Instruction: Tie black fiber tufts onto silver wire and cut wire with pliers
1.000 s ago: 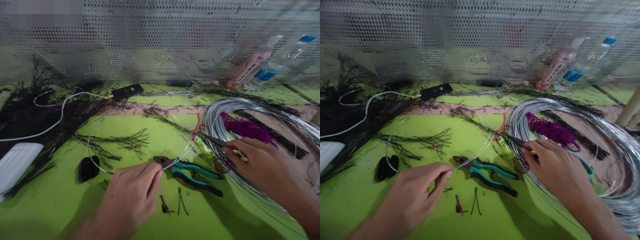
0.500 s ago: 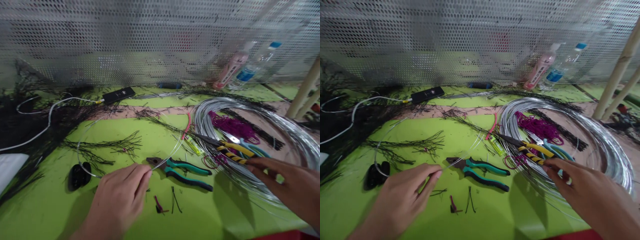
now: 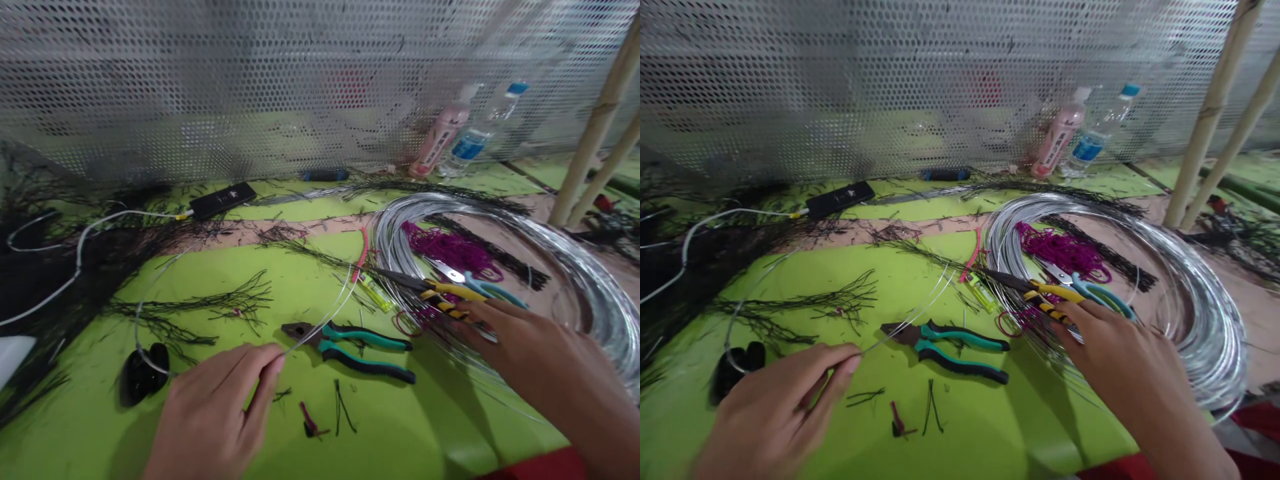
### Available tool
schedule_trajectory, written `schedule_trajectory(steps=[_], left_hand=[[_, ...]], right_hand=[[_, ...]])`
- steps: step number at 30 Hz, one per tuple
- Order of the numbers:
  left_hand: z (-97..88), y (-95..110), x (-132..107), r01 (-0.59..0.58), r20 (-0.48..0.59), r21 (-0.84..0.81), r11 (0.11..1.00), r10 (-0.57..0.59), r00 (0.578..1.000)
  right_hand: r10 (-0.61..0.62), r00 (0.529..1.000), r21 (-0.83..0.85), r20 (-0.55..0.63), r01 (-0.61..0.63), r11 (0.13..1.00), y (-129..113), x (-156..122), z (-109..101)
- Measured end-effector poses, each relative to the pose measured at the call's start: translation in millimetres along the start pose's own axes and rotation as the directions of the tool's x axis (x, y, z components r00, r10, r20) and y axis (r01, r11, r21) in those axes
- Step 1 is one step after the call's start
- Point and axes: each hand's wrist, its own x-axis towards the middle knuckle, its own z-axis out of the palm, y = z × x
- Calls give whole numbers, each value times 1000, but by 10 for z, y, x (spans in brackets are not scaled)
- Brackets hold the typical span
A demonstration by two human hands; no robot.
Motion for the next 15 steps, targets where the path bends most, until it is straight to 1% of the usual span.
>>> schedule_trajectory(steps=[3, 4, 7, 9, 10, 13, 15], left_hand=[[-2, 7, 18, -14, 3, 15, 1000, 14, 1000], [-4, 11, 30, -26, -3, 19, 999, 26, 1000], [-13, 28, 68, -46, -20, 9, 999, 47, 999], [-19, 35, 83, -45, -18, -5, 999, 45, 999], [-22, 36, 85, -46, -13, -11, 999, 46, 999], [-23, 34, 61, -48, -11, -28, 998, 47, 999], [-16, 29, 28, -34, -3, -37, 999, 34, 999]], right_hand=[[-72, 997, -189, 40, 78, 979, -45, -53, 65], [-103, 994, -210, 26, 106, 972, -67, -56, 83], [-195, 978, -189, -69, 179, 966, -180, 15, 111], [-211, 971, -159, -114, 191, 969, -287, 121, 111], [-199, 975, -155, -95, 183, 971, -340, 181, 108], [-150, 988, -168, 42, 155, 973, -456, 337, 99], [-132, 987, -168, 91, 146, 975, -487, 399, 100]])
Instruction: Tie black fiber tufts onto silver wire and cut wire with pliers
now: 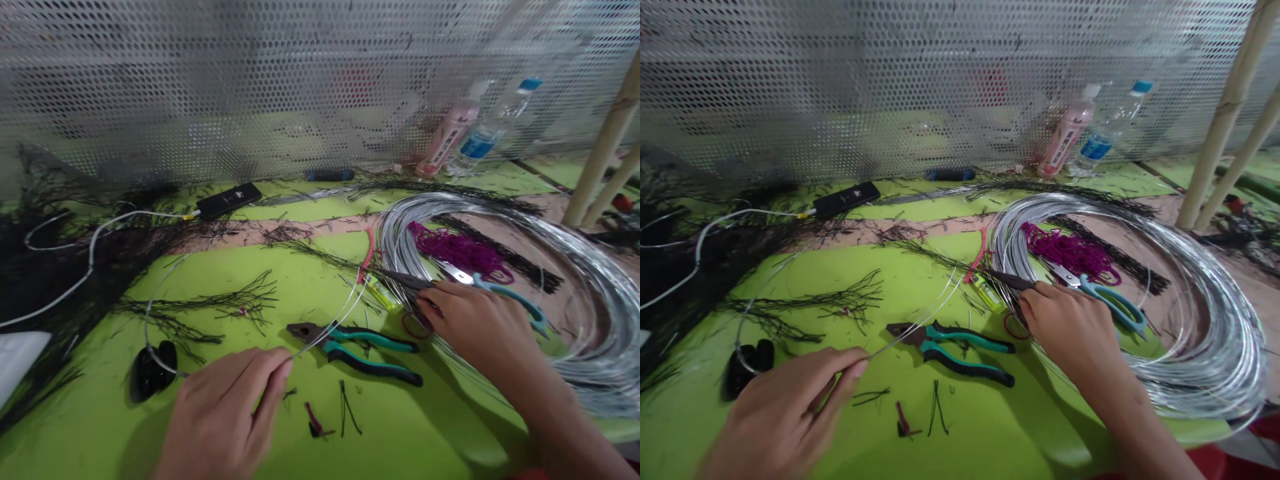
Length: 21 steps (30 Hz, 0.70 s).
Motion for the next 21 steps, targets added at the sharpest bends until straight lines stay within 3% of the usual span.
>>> schedule_trajectory(steps=[4, 7, 11, 14, 17, 21], left_hand=[[13, -1, -46, 41, -5, -9, 999, -41, 999], [-5, 6, -47, 64, 3, -17, 998, -64, 998], [-97, 16, -34, 147, -35, -74, 986, -150, 988], [-228, 37, 25, 216, -35, -98, 971, -220, 975], [-360, 63, 146, 271, -36, -118, 955, -277, 960], [-458, 61, 300, 282, -31, -192, 940, -293, 956]], right_hand=[[-19, 1000, 43, 5, 19, 999, -6, 41, 4], [-8, 998, 157, -55, 16, 987, -28, 38, -13], [121, 974, 383, -191, -40, 923, -120, 4, -104], [176, 973, 493, -152, -80, 866, -272, -28, -253], [70, 993, 748, -97, 26, 664, -530, -22, -438], [-146, 989, 989, 9, 13, 147, -961, 96, -593]])
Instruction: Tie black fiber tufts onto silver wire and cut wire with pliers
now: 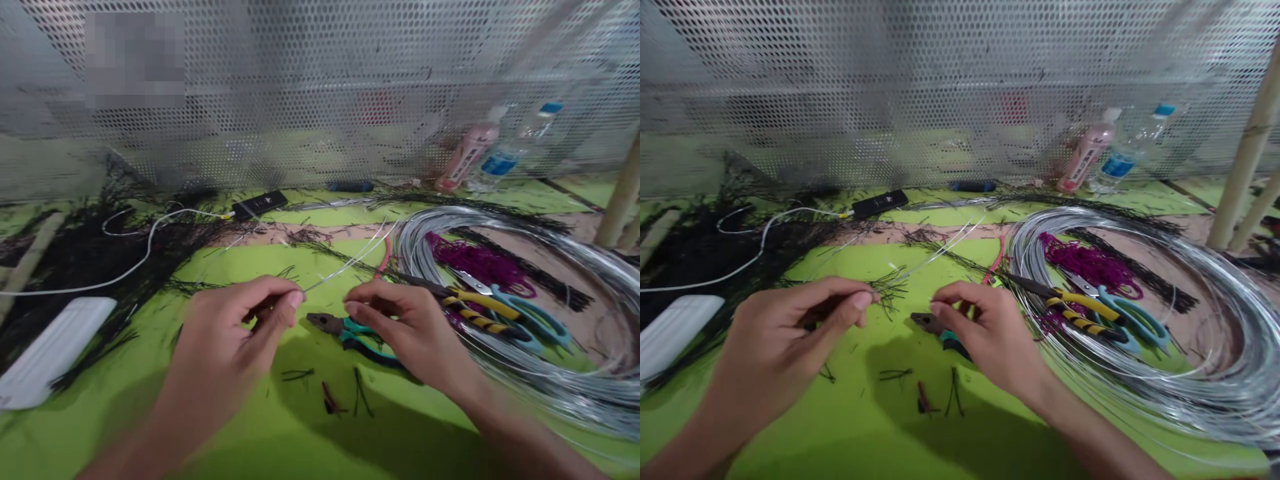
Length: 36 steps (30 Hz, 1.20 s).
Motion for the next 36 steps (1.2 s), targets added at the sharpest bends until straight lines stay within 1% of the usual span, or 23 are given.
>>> schedule_trajectory(steps=[1, 3, 4, 6, 9, 11, 14, 17, 20, 23, 28, 32, 34, 36], left_hand=[[-10, 1, 24, 7, 7, -16, 1000, -7, 1000], [-22, -4, 57, 31, 14, -45, 998, -31, 999], [-26, -7, 67, 44, 20, -58, 997, -43, 999], [-33, -4, 85, 67, 35, -95, 993, -64, 997], [-42, 17, 111, 88, 42, -168, 982, -82, 996], [-44, 31, 128, 100, 28, -203, 974, -97, 995], [-41, 42, 150, 117, 21, -224, 968, -115, 993], [-39, 48, 164, 130, 45, -232, 964, -123, 991], [-39, 49, 178, 119, 60, -198, 973, -109, 992], [-29, 40, 209, 103, 88, -185, 977, -88, 992], [2, 14, 255, 161, 164, -277, 947, -118, 979], [-5, -6, 251, 187, 162, -318, 930, -141, 977], [-7, -15, 246, 180, 151, -319, 930, -137, 979], [5, -23, 234, 155, 137, -301, 941, -119, 983]], right_hand=[[3, 999, 132, 43, -9, 991, -30, 51, 82], [-9, 995, 337, 98, -24, 941, -73, 136, 202], [-22, 993, 404, 117, -27, 914, -92, 164, 239], [-48, 990, 474, 132, -21, 880, -126, 194, 273], [-59, 991, 487, 121, -8, 873, -168, 193, 273], [-71, 990, 483, 121, 3, 876, -178, 182, 272], [-94, 987, 469, 130, 22, 883, -167, 161, 292], [-80, 988, 457, 132, 11, 890, -147, 130, 320], [-52, 986, 470, 157, -28, 882, -150, 87, 319], [-3, 978, 477, 207, -98, 873, -196, 46, 271], [70, 962, 409, 264, -177, 895, -285, -10, 185], [89, 957, 394, 275, -196, 898, -270, -50, 208], [103, 959, 407, 265, -208, 890, -246, -66, 237], [135, 951, 425, 278, -248, 871, -234, -78, 252]])
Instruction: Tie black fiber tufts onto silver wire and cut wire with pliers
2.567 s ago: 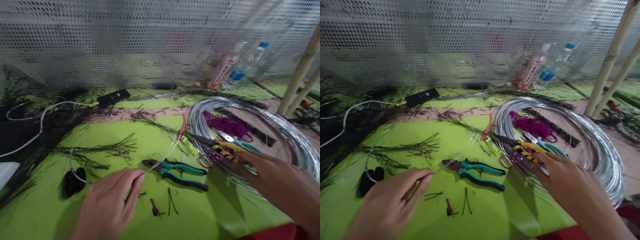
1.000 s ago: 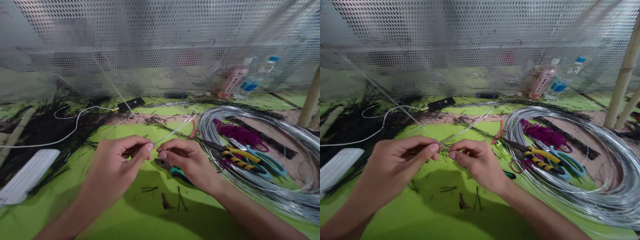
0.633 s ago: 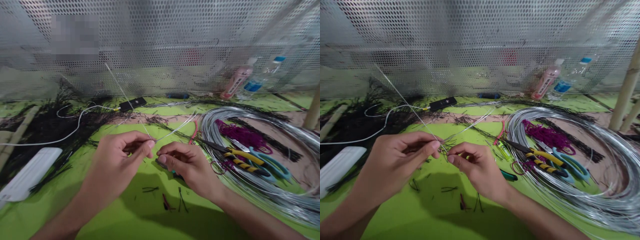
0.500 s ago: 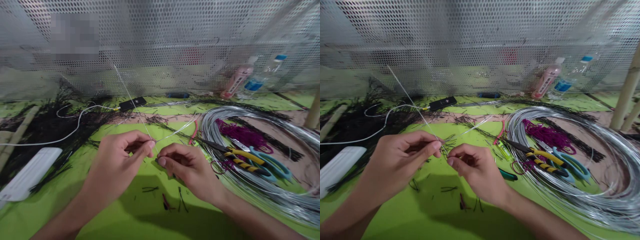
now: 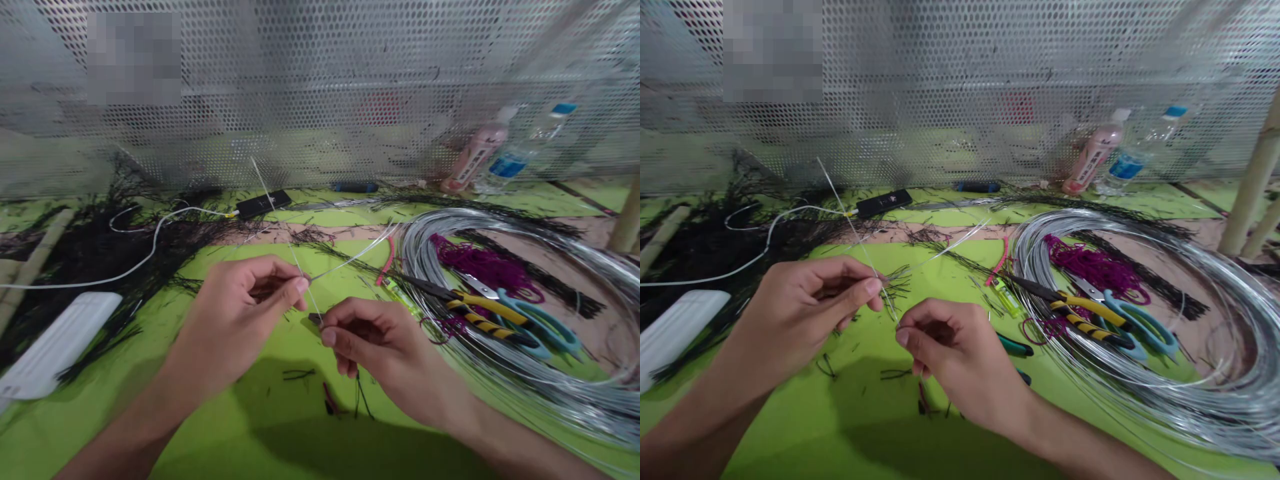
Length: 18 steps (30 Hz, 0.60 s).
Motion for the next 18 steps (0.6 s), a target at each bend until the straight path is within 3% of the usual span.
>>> schedule_trajectory(steps=[3, 6, 9, 11, 13, 14, 15, 16, 17, 18], left_hand=[[43, -29, -30, -41, 3, 73, 996, 41, 999], [93, -58, -76, -66, 32, 131, 989, 62, 998], [105, -76, -110, -44, 80, 117, 992, 34, 996], [86, -84, -117, -21, 84, 89, 996, 14, 996], [56, -91, -114, -3, 75, 58, 998, -1, 997], [39, -94, -111, 4, 70, 40, 999, -7, 998], [24, -96, -108, 12, 69, 22, 1000, -13, 998], [11, -97, -106, 21, 69, 2, 1000, -21, 997], [0, -96, -104, 30, 71, -10, 999, -29, 997], [-9, -93, -102, 37, 68, -18, 999, -35, 997]], right_hand=[[114, 991, 131, 73, -123, 984, -48, -30, -23], [239, 952, 289, 190, -287, 914, -195, -80, -101], [309, 917, 273, 253, -374, 886, -365, -91, -208], [202, 948, 156, 247, -245, 957, -419, -51, -280], [-88, 978, -137, 188, 115, 984, -392, 26, -343], [-292, 937, -334, 193, 343, 878, -349, 73, -370], [-481, 840, -510, 250, 537, 672, -294, 122, -392], [-615, 707, -608, 349, 670, 426, -234, 170, -410], [-686, 581, -647, 439, 734, 207, -177, 215, -423], [-729, 474, -657, 494, 753, 45, -129, 254, -431]])
